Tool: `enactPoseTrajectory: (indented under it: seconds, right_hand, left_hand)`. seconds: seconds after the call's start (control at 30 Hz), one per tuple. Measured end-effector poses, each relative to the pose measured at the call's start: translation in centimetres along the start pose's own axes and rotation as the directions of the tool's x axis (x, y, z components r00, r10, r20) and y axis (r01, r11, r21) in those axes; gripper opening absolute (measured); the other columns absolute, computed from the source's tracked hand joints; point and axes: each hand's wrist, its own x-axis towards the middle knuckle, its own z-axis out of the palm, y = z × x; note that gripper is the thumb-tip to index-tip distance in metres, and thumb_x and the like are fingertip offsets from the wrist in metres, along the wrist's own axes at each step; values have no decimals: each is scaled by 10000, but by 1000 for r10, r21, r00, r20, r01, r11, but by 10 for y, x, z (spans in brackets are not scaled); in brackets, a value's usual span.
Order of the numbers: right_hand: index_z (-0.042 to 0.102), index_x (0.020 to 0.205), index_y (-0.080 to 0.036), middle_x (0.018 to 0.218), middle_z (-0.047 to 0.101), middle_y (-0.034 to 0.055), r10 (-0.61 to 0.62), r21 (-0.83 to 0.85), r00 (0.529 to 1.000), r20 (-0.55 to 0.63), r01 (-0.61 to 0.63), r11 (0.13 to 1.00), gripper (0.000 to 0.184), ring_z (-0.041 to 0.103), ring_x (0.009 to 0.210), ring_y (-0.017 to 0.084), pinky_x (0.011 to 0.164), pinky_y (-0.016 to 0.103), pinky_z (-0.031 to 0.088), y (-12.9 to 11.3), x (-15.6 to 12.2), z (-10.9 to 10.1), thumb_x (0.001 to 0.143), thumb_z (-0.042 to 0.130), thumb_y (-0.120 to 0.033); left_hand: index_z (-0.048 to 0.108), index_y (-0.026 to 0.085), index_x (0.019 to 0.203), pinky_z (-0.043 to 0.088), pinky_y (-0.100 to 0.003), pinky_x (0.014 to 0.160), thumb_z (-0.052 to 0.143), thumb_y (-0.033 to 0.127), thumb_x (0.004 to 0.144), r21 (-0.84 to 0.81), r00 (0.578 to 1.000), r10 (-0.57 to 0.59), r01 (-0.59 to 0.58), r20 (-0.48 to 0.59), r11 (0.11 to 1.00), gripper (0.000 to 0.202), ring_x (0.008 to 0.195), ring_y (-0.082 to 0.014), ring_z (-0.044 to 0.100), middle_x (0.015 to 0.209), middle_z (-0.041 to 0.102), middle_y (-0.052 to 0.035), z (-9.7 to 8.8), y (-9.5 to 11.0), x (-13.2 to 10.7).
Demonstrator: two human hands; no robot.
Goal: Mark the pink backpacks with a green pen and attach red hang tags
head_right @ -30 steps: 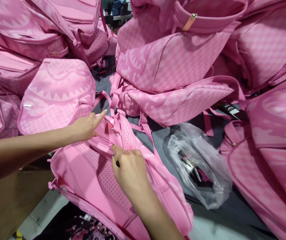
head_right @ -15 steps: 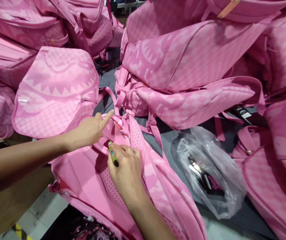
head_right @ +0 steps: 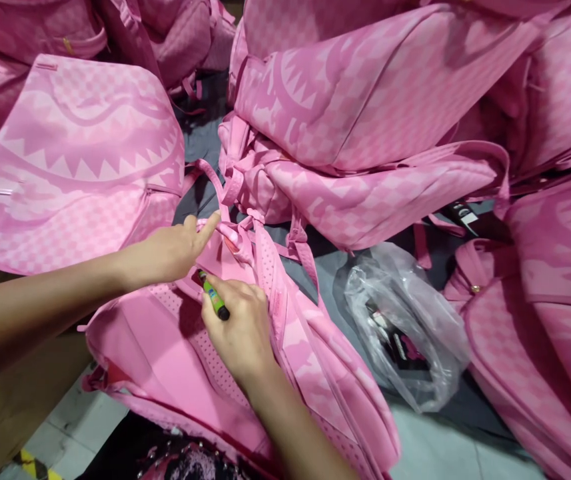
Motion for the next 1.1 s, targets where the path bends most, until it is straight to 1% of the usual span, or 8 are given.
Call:
enactPoseTrajectory:
  seconds: [0.07, 0.17, 0.33, 0.47, 0.57, 0.67, 0.93, 1.1]
  right_hand:
    - [730, 1097, -186, 937, 733, 52, 4, -14, 1000, -7, -4, 1000, 250, 665, 850, 204, 842, 380, 501, -1, 0, -1, 887, 599, -217]
    - [725, 1118, -181, 896, 735, 42, 46, 102, 999, 14, -47, 994, 268, 665, 788, 182, 797, 343, 520, -3, 1, 0, 888, 592, -217]
    - [738, 1097, -181, 890, 739, 48, 44, 45, 999, -20, -43, 998, 268, 664, 805, 197, 815, 357, 509, -7, 4, 3, 872, 596, -207]
    - [735, 1116, -172, 853, 739, 24, 110, 229, 991, 81, -126, 965, 284, 645, 702, 147, 746, 293, 518, -6, 7, 2, 876, 585, -190]
    - [737, 1122, -184, 884, 744, 26, 97, 172, 994, 41, -103, 980, 291, 652, 744, 158, 789, 311, 506, -4, 8, 3, 861, 608, -179]
    - [738, 1115, -184, 866, 742, 20, 75, 232, 997, 24, -79, 970, 282, 649, 725, 148, 745, 286, 496, -3, 7, 3, 866, 605, -183]
    - [725, 1154, -198, 777, 703, 16, 76, -10, 995, 63, -75, 997, 305, 596, 684, 144, 675, 271, 415, -10, 2, -8, 877, 610, -147]
    - [720, 1161, -198, 814, 713, 21, 68, -23, 997, 47, -67, 997, 300, 612, 707, 149, 744, 294, 453, -8, -1, -12, 886, 608, -154]
  left_hand:
    - [-33, 109, 1571, 539, -357, 763, 382, -11, 843, 5, 1000, -8, 8, 10, 1000, 846, 922, -280, 661, 1171, 496, -217, -1, 0, 0]
    - [-35, 114, 1571, 538, -347, 738, 382, -11, 844, 24, 1000, -30, 30, 8, 999, 847, 893, -272, 665, 1167, 495, -213, -2, 1, 1]
    - [-48, 97, 1567, 537, -348, 725, 421, -4, 827, 39, 999, -26, 25, 20, 999, 882, 890, -284, 667, 1164, 487, -222, -1, 1, 3]
    - [-49, 82, 1562, 541, -366, 690, 445, 15, 814, 81, 1000, -20, 21, -16, 996, 900, 838, -295, 667, 1128, 492, -216, 6, -1, 8]
    - [-67, 78, 1559, 537, -360, 665, 427, 24, 818, 119, 999, -6, 10, -34, 993, 892, 797, -278, 660, 1105, 494, -214, 14, -4, 11]
    - [-87, 67, 1554, 535, -368, 642, 437, 76, 847, 153, 999, 18, -10, -51, 988, 880, 779, -285, 650, 1093, 489, -217, 19, -8, 14]
    - [-179, 150, 1543, 532, -361, 765, 663, 357, 861, 48, 999, -23, 22, 26, 999, 1103, 950, -311, 632, 1204, 472, -219, 10, -5, 14]
    - [-147, 109, 1549, 528, -374, 760, 555, 187, 877, 101, 998, -63, 61, 19, 993, 975, 892, -287, 643, 1191, 472, -241, 8, 0, 12]
